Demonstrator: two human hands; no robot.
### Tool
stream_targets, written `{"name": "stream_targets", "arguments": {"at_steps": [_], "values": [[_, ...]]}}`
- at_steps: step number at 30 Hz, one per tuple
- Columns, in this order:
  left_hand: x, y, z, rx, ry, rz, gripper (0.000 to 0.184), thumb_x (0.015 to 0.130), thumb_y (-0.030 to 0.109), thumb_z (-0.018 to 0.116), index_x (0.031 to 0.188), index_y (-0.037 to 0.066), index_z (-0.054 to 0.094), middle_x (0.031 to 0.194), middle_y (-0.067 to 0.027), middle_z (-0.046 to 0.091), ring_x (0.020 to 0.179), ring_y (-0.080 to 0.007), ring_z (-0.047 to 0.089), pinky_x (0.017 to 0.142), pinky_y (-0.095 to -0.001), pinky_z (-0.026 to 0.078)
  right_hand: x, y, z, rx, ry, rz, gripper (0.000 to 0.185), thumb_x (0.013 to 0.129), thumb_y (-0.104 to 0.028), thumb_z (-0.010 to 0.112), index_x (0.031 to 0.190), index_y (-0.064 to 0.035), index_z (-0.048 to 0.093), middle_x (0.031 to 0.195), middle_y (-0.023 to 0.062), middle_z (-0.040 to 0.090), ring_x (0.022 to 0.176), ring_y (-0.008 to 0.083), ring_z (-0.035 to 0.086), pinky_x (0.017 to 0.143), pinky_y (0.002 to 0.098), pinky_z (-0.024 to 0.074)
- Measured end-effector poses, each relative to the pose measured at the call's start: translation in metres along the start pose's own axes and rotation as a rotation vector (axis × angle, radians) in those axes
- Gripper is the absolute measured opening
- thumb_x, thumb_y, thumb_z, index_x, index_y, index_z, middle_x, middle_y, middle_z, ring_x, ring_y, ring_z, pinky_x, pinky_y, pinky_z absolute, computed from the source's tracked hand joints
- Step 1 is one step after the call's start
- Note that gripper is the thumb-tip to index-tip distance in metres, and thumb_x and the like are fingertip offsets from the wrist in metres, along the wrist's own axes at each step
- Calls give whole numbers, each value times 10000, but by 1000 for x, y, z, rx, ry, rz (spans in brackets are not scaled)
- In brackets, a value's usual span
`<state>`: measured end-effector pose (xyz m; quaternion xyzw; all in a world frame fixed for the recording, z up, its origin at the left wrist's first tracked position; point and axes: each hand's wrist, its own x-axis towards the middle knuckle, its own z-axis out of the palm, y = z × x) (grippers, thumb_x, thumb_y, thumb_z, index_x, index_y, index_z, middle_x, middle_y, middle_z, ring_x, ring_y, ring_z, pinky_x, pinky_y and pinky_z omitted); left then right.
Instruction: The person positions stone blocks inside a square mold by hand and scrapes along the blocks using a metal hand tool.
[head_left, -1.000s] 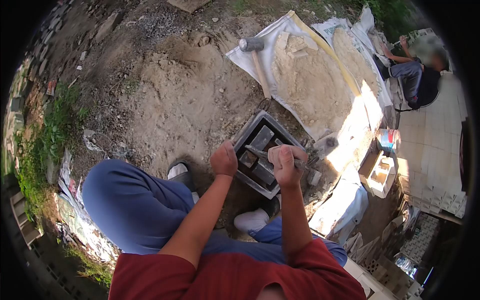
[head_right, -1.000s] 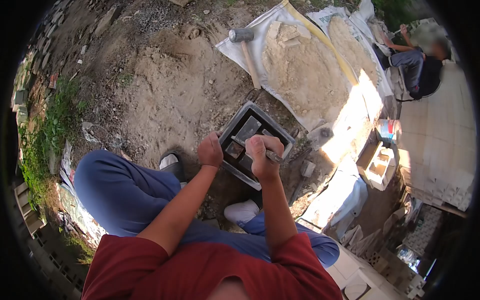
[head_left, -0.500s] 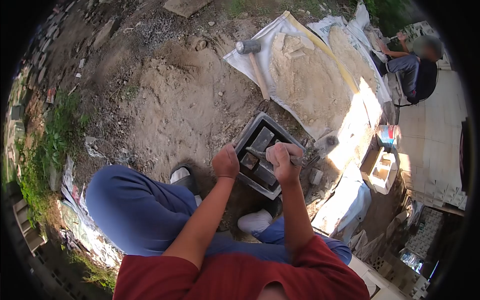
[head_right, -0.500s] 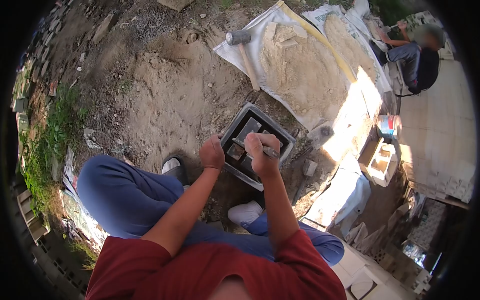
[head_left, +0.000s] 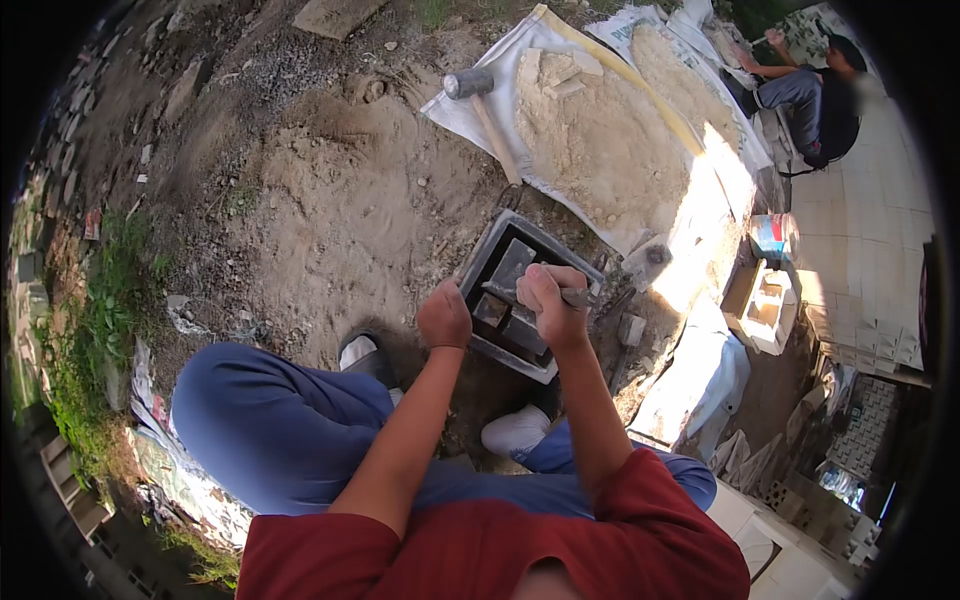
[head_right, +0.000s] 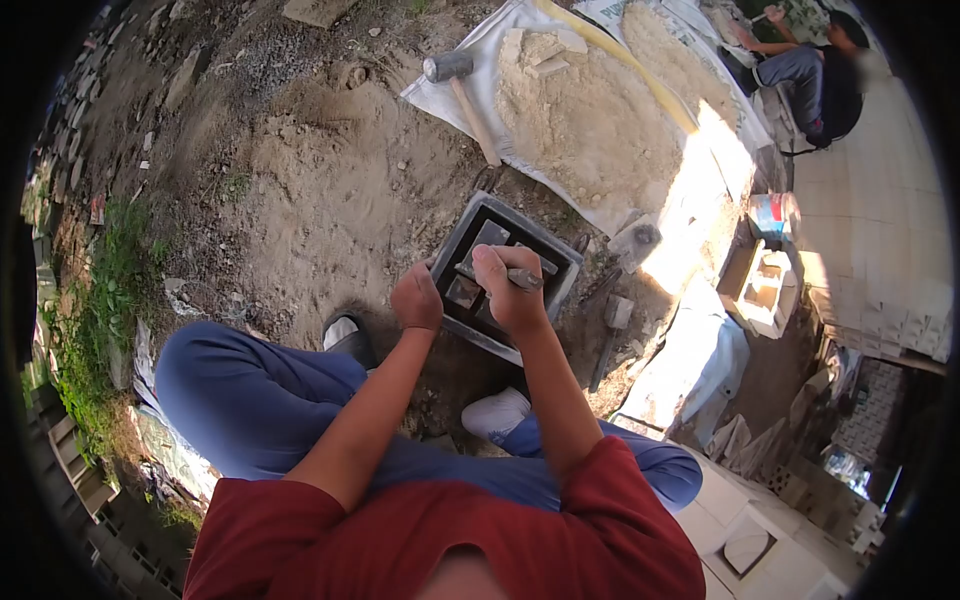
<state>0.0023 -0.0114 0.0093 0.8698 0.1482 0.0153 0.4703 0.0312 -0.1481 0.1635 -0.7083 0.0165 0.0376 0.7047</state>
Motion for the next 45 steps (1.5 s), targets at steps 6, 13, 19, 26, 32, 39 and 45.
{"name": "stream_targets", "arguments": {"at_steps": [6, 13, 19, 26, 32, 39, 45], "values": [[7, 6, 1, 41, 7, -13, 482, 1014, 326, 328, 982, 86, 744, 874, -195, 699, 821, -420, 653, 736, -502, 498, 11, 23, -4, -48, -53, 42, 464, 978, -225, 558, 595, 1, 424, 526, 11, 371, 496, 104, 325, 481, 337, 263], [4, 1, 1, 87, -39, -53, 479, 1013, 350, 323, 1036, 112, 738, 931, -177, 709, 835, -411, 662, 748, -492, 512, 2, 22, 2, -207, 1, -53, 411, 945, -174, 542, 584, 13, 484, 541, -5, 447, 502, 91, 390, 495, 293, 300], [3, -3, 4, 86, -2, -16, 483, 1015, 352, 321, 1037, 106, 736, 946, -172, 714, 853, -402, 666, 761, -487, 513, 1, 45, -3, -6, 37, -64, 459, 974, -198, 548, 573, -41, 387, 541, -32, 344, 510, 81, 302, 496, 308, 241], [-1, -6, 0, 102, -59, -39, 474, 1017, 341, 330, 1024, 105, 740, 945, -173, 714, 852, -400, 670, 754, -485, 516, -4, 44, 9, -235, -16, -240, 436, 975, -203, 546, 618, -1, 396, 546, 32, 279, 537, 109, 270, 488, 348, 253], [6, -7, 6, 70, 24, 30, 471, 1017, 329, 330, 1016, 111, 747, 902, -179, 713, 818, -404, 673, 728, -491, 519, 6, 31, 5, -107, 53, -70, 430, 964, -220, 548, 618, 8, 434, 525, 36, 349, 501, 125, 312, 482, 342, 276], [13, -4, 9, 63, 24, 36, 469, 1005, 337, 331, 1016, 115, 744, 892, -177, 707, 810, -408, 667, 726, -502, 516, 8, 30, 12, -147, 56, -92, 428, 967, -242, 554, 633, 15, 478, 530, 51, 354, 503, 127, 339, 487, 348, 296], [-2, -8, 6, 167, -53, -5, 467, 1006, 342, 322, 1014, 133, 740, 900, -181, 705, 818, -414, 662, 724, -515, 511, 8, 23, 7, -125, 4, 48, 476, 985, -286, 566, 620, -17, 421, 561, 24, 301, 559, 120, 277, 508, 354, 267]]}}
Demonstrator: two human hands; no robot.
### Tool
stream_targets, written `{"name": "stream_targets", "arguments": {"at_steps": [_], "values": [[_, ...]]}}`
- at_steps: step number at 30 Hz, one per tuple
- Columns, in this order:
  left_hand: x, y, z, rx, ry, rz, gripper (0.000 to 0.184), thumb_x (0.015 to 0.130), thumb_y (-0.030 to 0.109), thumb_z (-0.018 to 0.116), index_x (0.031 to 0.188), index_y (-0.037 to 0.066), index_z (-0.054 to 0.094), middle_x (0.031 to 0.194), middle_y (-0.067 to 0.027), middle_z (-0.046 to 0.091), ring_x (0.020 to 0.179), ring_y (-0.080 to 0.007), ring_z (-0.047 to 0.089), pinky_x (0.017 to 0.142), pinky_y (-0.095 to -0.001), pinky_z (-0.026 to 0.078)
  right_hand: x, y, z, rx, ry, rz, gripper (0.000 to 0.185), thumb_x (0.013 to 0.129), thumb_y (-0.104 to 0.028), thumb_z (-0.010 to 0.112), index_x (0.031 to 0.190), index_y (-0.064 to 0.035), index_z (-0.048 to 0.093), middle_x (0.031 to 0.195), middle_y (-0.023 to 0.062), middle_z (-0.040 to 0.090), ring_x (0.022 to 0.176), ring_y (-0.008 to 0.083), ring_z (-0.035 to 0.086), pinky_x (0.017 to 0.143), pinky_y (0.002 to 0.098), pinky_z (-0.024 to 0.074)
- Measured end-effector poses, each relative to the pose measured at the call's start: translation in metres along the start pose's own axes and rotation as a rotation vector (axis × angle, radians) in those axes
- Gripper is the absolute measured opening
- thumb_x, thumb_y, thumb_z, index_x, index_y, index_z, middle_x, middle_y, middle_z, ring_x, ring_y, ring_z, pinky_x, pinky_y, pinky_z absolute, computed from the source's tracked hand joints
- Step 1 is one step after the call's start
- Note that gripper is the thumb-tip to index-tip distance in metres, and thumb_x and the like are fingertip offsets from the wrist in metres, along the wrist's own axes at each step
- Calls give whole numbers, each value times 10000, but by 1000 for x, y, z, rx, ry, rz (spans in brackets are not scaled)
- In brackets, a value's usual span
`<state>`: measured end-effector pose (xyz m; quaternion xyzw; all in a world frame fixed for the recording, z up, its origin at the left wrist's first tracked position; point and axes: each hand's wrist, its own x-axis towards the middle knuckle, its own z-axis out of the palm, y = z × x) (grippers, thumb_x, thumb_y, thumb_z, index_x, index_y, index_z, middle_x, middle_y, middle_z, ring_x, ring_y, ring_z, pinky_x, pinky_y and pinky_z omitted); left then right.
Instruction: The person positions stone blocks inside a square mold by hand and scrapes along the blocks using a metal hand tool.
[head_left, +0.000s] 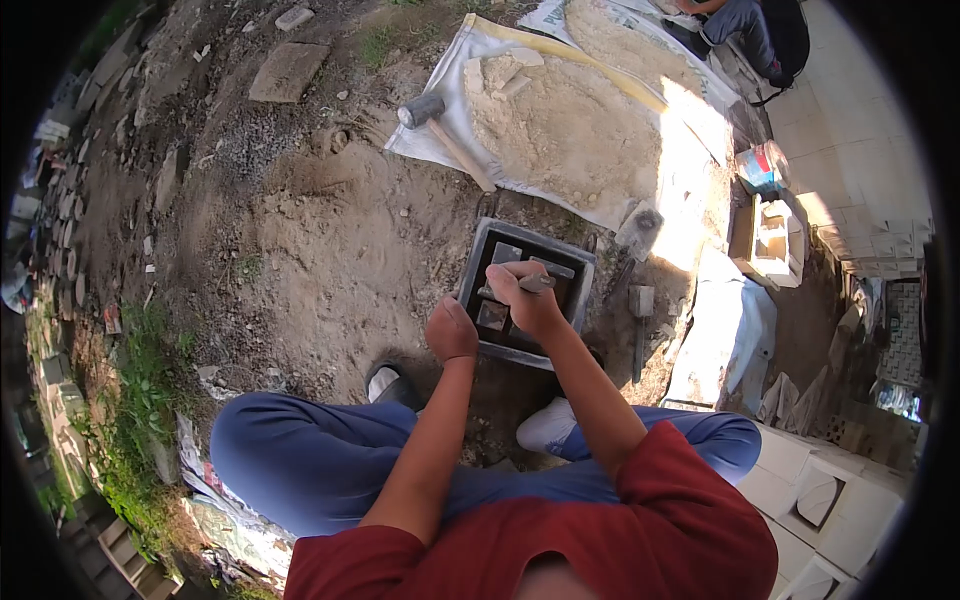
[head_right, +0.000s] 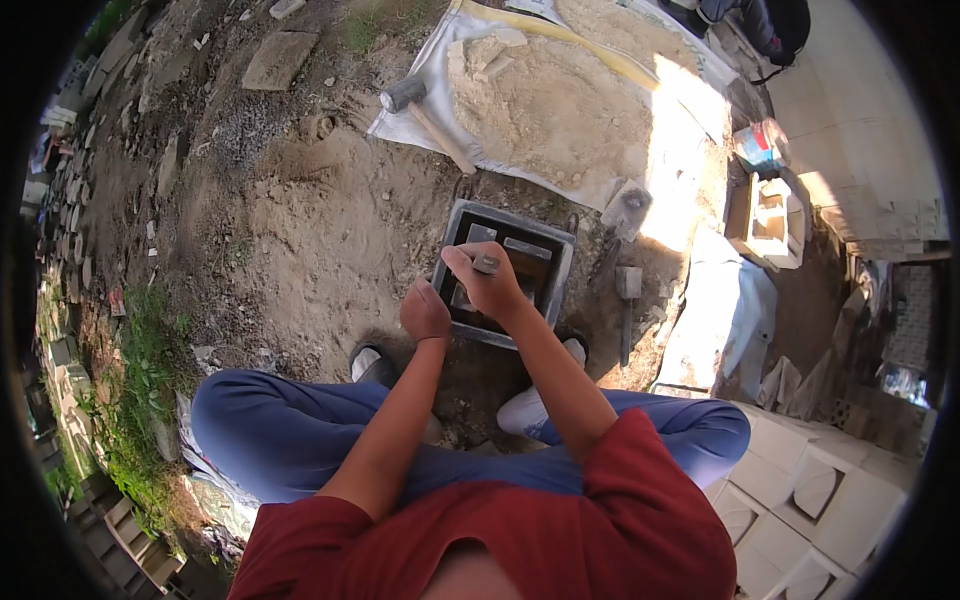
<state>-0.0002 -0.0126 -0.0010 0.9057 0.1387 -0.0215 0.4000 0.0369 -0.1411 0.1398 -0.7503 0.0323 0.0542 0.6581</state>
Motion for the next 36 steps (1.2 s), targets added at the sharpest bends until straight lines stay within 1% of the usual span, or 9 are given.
{"name": "stream_targets", "arguments": {"at_steps": [3, 8, 11, 14, 15, 20, 22, 29, 36], "values": [[12, 6, -4, 30, 12, 25, 452, 1010, 348, 327, 1021, 127, 721, 924, -188, 702, 823, -418, 661, 726, -523, 508, -12, 41, -2, -18, 30, -113, 478, 1007, -281, 555, 632, -25, 406, 565, 5, 302, 564, 103, 274, 510, 347, 259], [6, 20, -11, 78, -66, 69, 451, 1028, 391, 314, 1072, 86, 642, 941, -226, 683, 836, -470, 635, 736, -569, 477, -16, 2, -4, -7, 86, -121, 485, 1028, -277, 551, 626, -38, 424, 563, -24, 344, 571, 78, 289, 509, 328, 261], [7, 25, -11, 98, -86, 109, 455, 1042, 420, 336, 1267, 90, 554, 1038, -226, 686, 925, -468, 642, 788, -569, 485, -35, -32, -11, 348, 254, -166, 487, 1066, -242, 487, 616, -97, 370, 566, -40, 289, 523, 76, 247, 512, 292, 222], [10, 27, -10, 99, -96, 180, 497, 1042, 426, 334, 1302, 57, 541, 1123, -248, 663, 987, -475, 632, 829, -564, 486, -54, -70, -33, 615, 366, -228, 501, 1068, -267, 488, 615, -118, 333, 566, -45, 280, 519, 84, 235, 512, 293, 217], [13, 33, -8, 97, -106, 203, 497, 1042, 426, 334, 1302, 57, 541, 1123, -248, 663, 987, -475, 632, 829, -564, 486, -58, -73, -39, 654, 372, -290, 473, 1053, -332, 529, 651, -110, 415, 597, -72, 319, 553, 49, 261, 507, 280, 217], [15, 60, 6, 178, -65, 213, 580, 1030, 466, 378, 1372, 11, 488, 1203, -243, 620, 1043, -440, 631, 842, -533, 506, -78, -78, -37, 426, 652, -218, 473, 1053, -376, 518, 676, -112, 410, 621, -70, 342, 576, 51, 259, 522, 277, 232], [11, 62, 6, 237, -61, 216, 578, 1027, 464, 390, 1379, 13, 475, 1186, -240, 623, 1010, -438, 642, 818, -535, 513, -82, -76, -34, 295, 694, -194, 418, 1061, -272, 508, 690, -113, 396, 636, -70, 290, 583, 64, 232, 535, 278, 200], [23, 57, 8, 429, -116, 294, 584, 1012, 475, 429, 1381, 22, 447, 1103, -223, 633, 840, -426, 681, 688, -524, 539, -72, -61, -35, 457, 581, -182, 425, 1057, -263, 511, 674, -114, 400, 629, -48, 335, 607, 73, 287, 587, 273, 259], [31, 44, 17, 421, -86, 324, 590, 998, 484, 454, 1366, 24, 445, 1097, -229, 634, 844, -420, 682, 699, -517, 540, -51, -60, -18, 403, 527, -63, 502, 1057, -302, 524, 610, -119, 387, 587, -43, 370, 563, 64, 319, 533, 270, 246]]}}
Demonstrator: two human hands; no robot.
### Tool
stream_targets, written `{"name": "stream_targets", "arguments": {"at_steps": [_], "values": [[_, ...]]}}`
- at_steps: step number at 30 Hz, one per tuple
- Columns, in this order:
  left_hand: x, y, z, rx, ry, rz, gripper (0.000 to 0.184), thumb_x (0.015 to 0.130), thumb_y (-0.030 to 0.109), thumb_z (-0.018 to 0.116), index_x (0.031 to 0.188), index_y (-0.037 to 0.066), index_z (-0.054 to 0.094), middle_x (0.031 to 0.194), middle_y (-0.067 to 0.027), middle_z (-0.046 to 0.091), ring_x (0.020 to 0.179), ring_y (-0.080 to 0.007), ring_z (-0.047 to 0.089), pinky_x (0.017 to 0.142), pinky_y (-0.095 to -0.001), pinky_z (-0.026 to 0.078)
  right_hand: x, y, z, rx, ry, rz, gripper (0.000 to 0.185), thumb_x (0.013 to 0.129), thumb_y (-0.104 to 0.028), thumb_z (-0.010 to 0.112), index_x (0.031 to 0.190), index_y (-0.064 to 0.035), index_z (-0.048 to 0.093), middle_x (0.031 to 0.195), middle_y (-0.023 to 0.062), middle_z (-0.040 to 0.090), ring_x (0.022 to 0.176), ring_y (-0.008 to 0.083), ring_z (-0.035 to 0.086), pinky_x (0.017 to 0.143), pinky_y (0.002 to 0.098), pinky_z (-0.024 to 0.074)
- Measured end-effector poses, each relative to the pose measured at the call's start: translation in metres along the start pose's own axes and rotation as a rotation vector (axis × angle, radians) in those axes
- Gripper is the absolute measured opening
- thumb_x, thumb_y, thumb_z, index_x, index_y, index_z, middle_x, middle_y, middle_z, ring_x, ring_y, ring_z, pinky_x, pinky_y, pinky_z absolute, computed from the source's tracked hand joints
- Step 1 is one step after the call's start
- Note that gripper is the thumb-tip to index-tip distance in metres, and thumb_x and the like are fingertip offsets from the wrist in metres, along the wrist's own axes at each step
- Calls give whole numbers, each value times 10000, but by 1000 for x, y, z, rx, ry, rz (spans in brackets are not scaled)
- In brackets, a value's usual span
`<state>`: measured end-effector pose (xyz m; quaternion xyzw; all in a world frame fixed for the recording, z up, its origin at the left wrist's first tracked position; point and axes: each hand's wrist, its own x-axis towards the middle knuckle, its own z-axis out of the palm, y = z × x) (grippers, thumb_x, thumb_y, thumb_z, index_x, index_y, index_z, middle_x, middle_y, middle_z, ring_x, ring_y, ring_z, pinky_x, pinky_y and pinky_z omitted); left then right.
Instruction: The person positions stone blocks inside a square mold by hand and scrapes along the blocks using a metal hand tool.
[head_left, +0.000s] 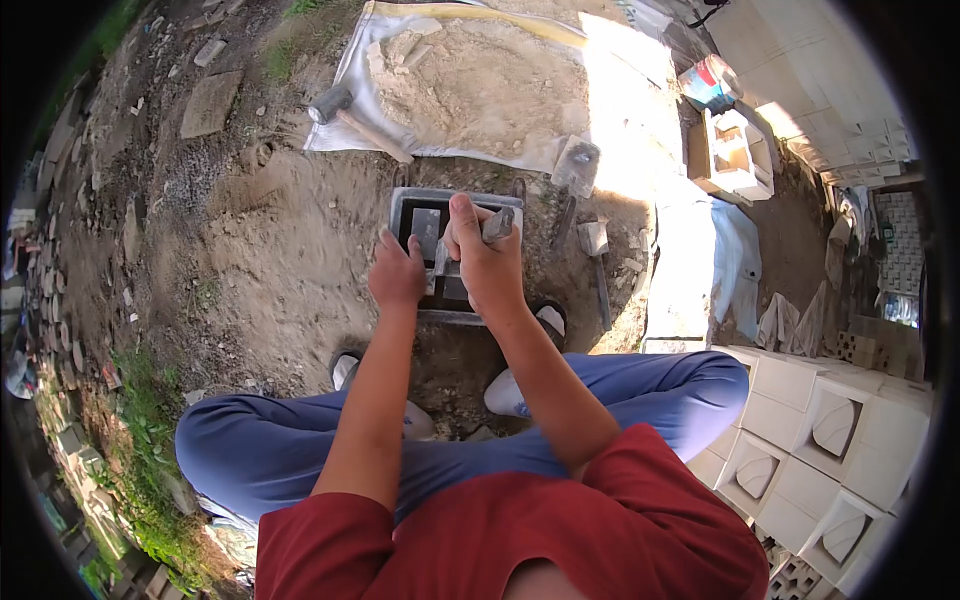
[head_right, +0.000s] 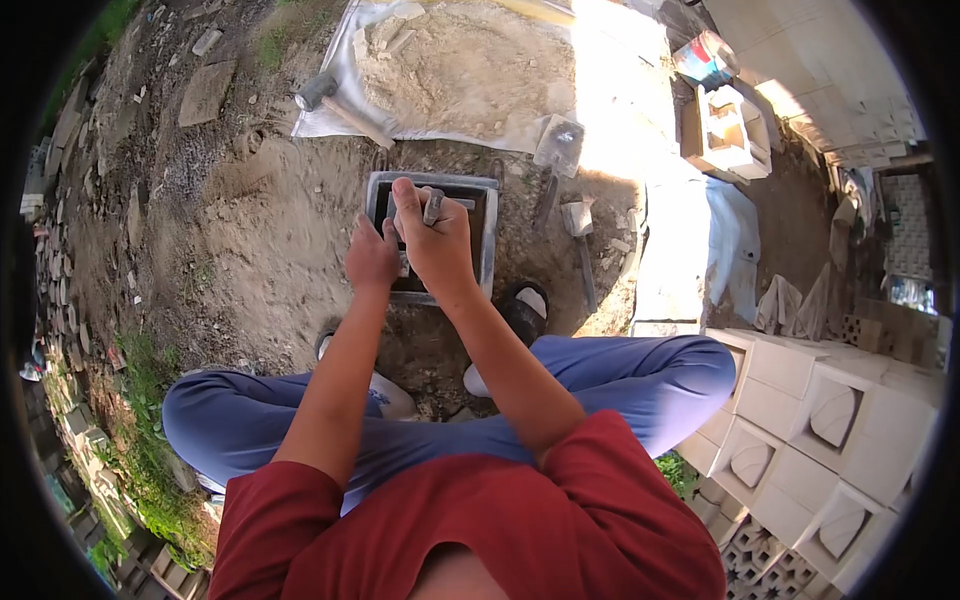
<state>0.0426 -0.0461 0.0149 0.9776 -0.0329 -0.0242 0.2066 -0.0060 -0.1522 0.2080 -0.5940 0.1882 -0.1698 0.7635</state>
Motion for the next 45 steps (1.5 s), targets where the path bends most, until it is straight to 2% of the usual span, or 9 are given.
{"name": "stream_targets", "arguments": {"at_steps": [7, 10, 13, 20, 23, 25, 28, 35, 45], "values": [[6, 0, -16, -83, -91, 28, 609, 978, 490, 490, 1357, 14, 457, 1097, -234, 629, 843, -433, 672, 707, -523, 534, 8, 7, -4, -53, 27, 44, 481, 1036, -288, 581, 630, -34, 534, 631, -49, 456, 583, 31, 359, 522, 250, 292], [4, -3, -12, -103, -29, 47, 591, 977, 485, 497, 1339, 19, 466, 1080, -231, 628, 840, -436, 670, 698, -524, 534, 15, 22, -1, -232, -62, -26, 514, 1060, -287, 525, 592, -101, 424, 570, -56, 357, 542, 54, 309, 510, 256, 239], [7, -2, -12, -123, -22, 46, 567, 980, 475, 500, 1321, 22, 474, 1063, -227, 623, 837, -433, 670, 690, -525, 534, 16, 35, 1, -88, -72, 35, 493, 1039, -285, 572, 618, -32, 531, 574, -40, 430, 544, 54, 345, 509, 257, 302], [6, -1, -18, -139, -58, 31, 536, 989, 461, 491, 1304, 28, 484, 1060, -222, 610, 818, -435, 662, 679, -533, 528, 27, 36, -14, -206, -360, -52, 517, 986, -356, 646, 605, -44, 487, 549, -24, 400, 534, 67, 350, 524, 270, 343], [9, 1, -22, -128, -127, -9, 531, 989, 460, 491, 1295, 26, 480, 1062, -220, 605, 819, -438, 660, 678, -535, 526, 34, 39, -9, -128, -486, -160, 623, 956, -522, 616, 598, -51, 421, 544, -28, 365, 522, 83, 328, 526, 266, 321], [8, -1, -19, -144, -112, -6, 521, 991, 456, 488, 1288, 28, 477, 1061, -221, 602, 819, -440, 659, 681, -537, 525, 34, 40, -5, 189, -615, -187, 710, 950, -660, 490, 603, -52, 368, 547, -22, 312, 519, 97, 284, 528, 260, 288], [7, -1, -17, -169, -90, 10, 504, 996, 447, 480, 1282, 32, 472, 1062, -224, 599, 819, -444, 657, 685, -539, 523, 26, 28, -8, -55, -541, -94, 731, 962, -682, 387, 598, -48, 362, 548, -18, 297, 518, 96, 266, 511, 267, 245], [8, -1, -19, -161, -110, 3, 478, 1005, 422, 470, 1277, 29, 467, 1089, -233, 602, 824, -453, 657, 683, -542, 523, 25, 35, -10, 37, -417, -118, 686, 976, -607, 388, 588, -41, 359, 546, -16, 305, 510, 99, 273, 491, 289, 202], [6, 2, -24, -183, -104, 18, 449, 1003, 406, 485, 1232, 20, 485, 1035, -229, 616, 833, -452, 649, 683, -538, 516, 29, 47, -17, -49, -628, -133, 699, 974, -614, 409, 563, -51, 354, 514, -11, 299, 507, 101, 269, 491, 294, 229]]}}
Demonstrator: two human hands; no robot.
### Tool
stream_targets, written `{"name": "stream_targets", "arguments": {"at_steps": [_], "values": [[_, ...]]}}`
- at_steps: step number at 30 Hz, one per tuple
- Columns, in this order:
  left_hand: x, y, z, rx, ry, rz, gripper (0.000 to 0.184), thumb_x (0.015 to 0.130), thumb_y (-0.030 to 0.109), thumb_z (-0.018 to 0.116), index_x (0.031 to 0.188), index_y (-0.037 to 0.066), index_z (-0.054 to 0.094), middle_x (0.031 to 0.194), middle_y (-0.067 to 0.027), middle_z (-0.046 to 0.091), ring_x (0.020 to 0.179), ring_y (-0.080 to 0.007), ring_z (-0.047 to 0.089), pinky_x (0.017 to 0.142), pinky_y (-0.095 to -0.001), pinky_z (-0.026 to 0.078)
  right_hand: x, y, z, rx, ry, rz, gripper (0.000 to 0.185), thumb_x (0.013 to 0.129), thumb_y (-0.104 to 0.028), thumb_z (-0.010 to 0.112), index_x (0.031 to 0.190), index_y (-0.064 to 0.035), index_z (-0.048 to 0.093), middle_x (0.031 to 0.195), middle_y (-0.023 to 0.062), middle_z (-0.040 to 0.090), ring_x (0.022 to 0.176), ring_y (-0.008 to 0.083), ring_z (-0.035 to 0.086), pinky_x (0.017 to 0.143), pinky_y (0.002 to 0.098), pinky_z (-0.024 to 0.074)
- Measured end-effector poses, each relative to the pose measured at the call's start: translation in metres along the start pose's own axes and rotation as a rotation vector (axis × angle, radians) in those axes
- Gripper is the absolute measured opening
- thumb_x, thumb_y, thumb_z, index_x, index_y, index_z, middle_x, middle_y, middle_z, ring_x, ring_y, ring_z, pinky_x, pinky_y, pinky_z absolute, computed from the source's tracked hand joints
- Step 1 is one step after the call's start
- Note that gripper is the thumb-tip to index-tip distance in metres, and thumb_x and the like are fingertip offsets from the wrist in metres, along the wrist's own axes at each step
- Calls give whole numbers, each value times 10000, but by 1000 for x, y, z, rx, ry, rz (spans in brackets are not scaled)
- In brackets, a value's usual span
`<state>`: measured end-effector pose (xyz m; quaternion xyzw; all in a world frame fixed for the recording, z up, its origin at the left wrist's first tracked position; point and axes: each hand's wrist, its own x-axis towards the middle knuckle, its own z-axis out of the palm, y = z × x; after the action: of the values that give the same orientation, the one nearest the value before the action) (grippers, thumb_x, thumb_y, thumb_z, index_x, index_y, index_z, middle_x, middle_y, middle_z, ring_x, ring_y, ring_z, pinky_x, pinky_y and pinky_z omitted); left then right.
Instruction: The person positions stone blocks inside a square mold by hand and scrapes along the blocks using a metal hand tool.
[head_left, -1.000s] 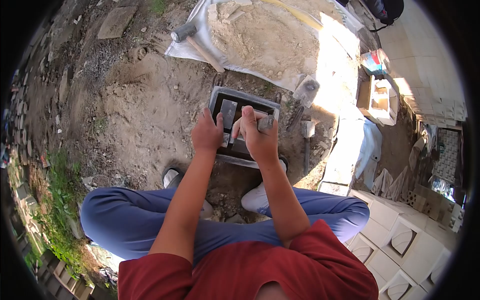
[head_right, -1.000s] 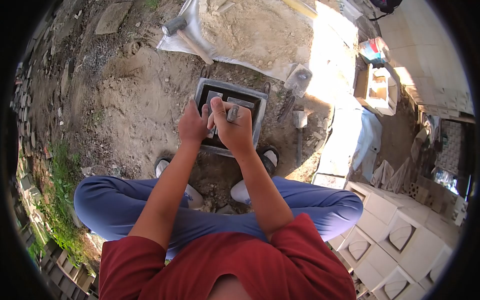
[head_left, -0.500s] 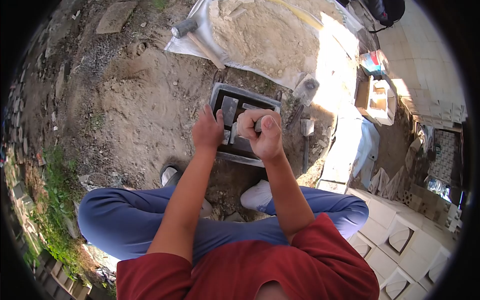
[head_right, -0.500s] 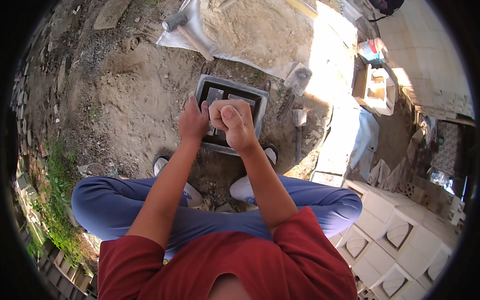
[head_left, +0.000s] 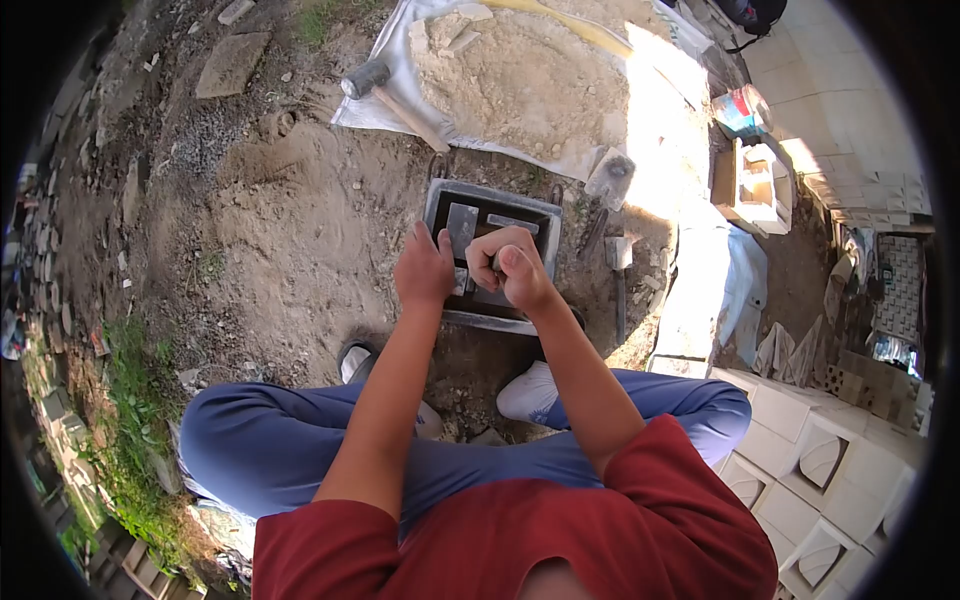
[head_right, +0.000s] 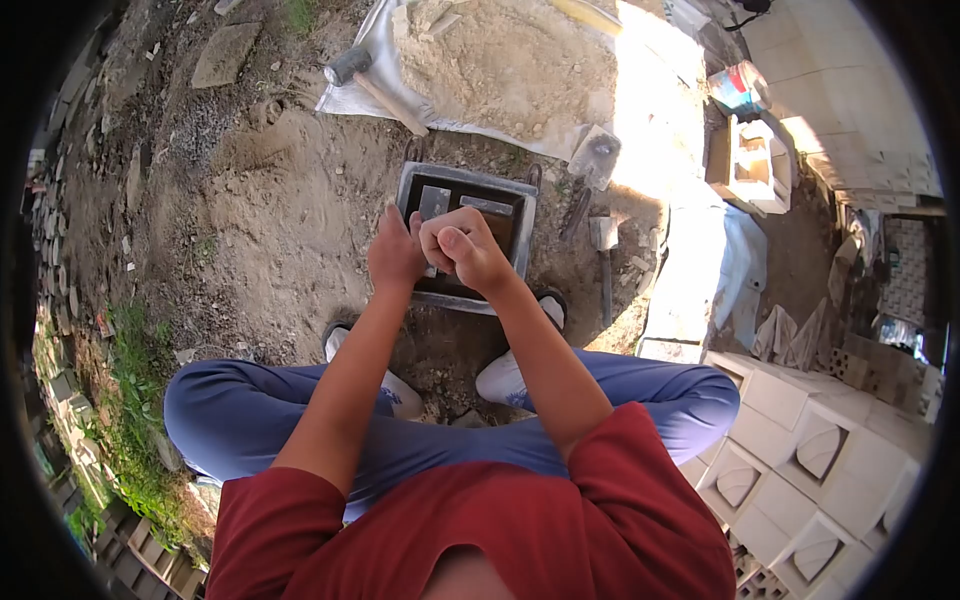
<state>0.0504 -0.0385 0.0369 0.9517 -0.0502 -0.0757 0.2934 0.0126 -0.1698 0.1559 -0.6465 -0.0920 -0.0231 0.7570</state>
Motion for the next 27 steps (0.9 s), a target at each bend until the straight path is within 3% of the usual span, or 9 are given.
{"name": "stream_targets", "arguments": {"at_steps": [3, 11, 15, 16, 19, 23, 24, 25, 27], "values": [[-2, -1, 5, 1, 68, 25, 439, 1003, 405, 486, 1219, 23, 490, 1028, -227, 614, 825, -451, 646, 675, -543, 510, 1, -5, -2, -13, 21, 66, 696, 961, -617, 436, 560, -54, 349, 522, -15, 295, 507, 101, 256, 493, 288, 229], [-1, 2, 1, 14, 41, 12, 438, 1005, 407, 479, 1218, 24, 493, 1031, -226, 610, 836, -449, 647, 681, -541, 515, -13, 9, 1, -23, 194, -15, 646, 965, -545, 421, 563, -49, 325, 548, -15, 278, 504, 103, 247, 489, 303, 196], [0, -3, 3, 25, 80, 19, 423, 1005, 405, 481, 1187, 23, 491, 1031, -227, 607, 840, -450, 648, 686, -548, 512, -11, -2, 2, 210, 202, -77, 611, 967, -503, 411, 566, -54, 307, 545, -3, 295, 512, 110, 267, 489, 300, 209], [-1, -2, 2, 8, 51, 7, 424, 1004, 404, 482, 1188, 22, 490, 1032, -228, 607, 841, -450, 648, 688, -548, 511, -9, 8, 5, 68, 215, -7, 607, 972, -488, 428, 560, -57, 314, 544, -4, 301, 517, 108, 277, 489, 294, 216], [0, 3, -1, -8, 31, 4, 435, 1003, 403, 483, 1210, 21, 487, 1036, -231, 608, 842, -451, 649, 689, -545, 511, 1, -8, 16, 60, 182, 28, 628, 973, -509, 451, 557, -58, 314, 543, -12, 310, 514, 106, 276, 503, 287, 231], [-1, 1, 1, 14, 33, 8, 464, 1004, 408, 479, 1257, 20, 486, 1039, -233, 610, 845, -449, 652, 686, -536, 515, -11, 16, 10, 27, 269, -31, 600, 1002, -453, 437, 560, -55, 353, 557, -21, 333, 547, 96, 296, 545, 281, 273], [-5, -3, 4, 19, 20, 13, 464, 1004, 408, 479, 1257, 20, 486, 1039, -233, 610, 845, -449, 652, 686, -536, 515, -10, 26, 12, 17, 178, -108, 588, 1012, -435, 435, 567, -55, 376, 558, -20, 334, 553, 91, 299, 532, 283, 266], [-5, -6, 7, 25, 46, 35, 469, 1004, 413, 478, 1259, 19, 487, 1041, -234, 612, 847, -447, 654, 686, -535, 515, -2, 15, 17, 14, 190, -107, 588, 1012, -435, 435, 567, -55, 376, 558, -20, 334, 553, 91, 299, 532, 283, 266], [-3, -7, 12, 26, 58, 60, 475, 1004, 417, 477, 1262, 19, 488, 1044, -236, 615, 849, -444, 656, 686, -534, 516, 10, -12, 23, -34, 266, 89, 680, 986, -597, 415, 561, -79, 296, 548, -20, 311, 508, 96, 277, 487, 279, 211]]}}
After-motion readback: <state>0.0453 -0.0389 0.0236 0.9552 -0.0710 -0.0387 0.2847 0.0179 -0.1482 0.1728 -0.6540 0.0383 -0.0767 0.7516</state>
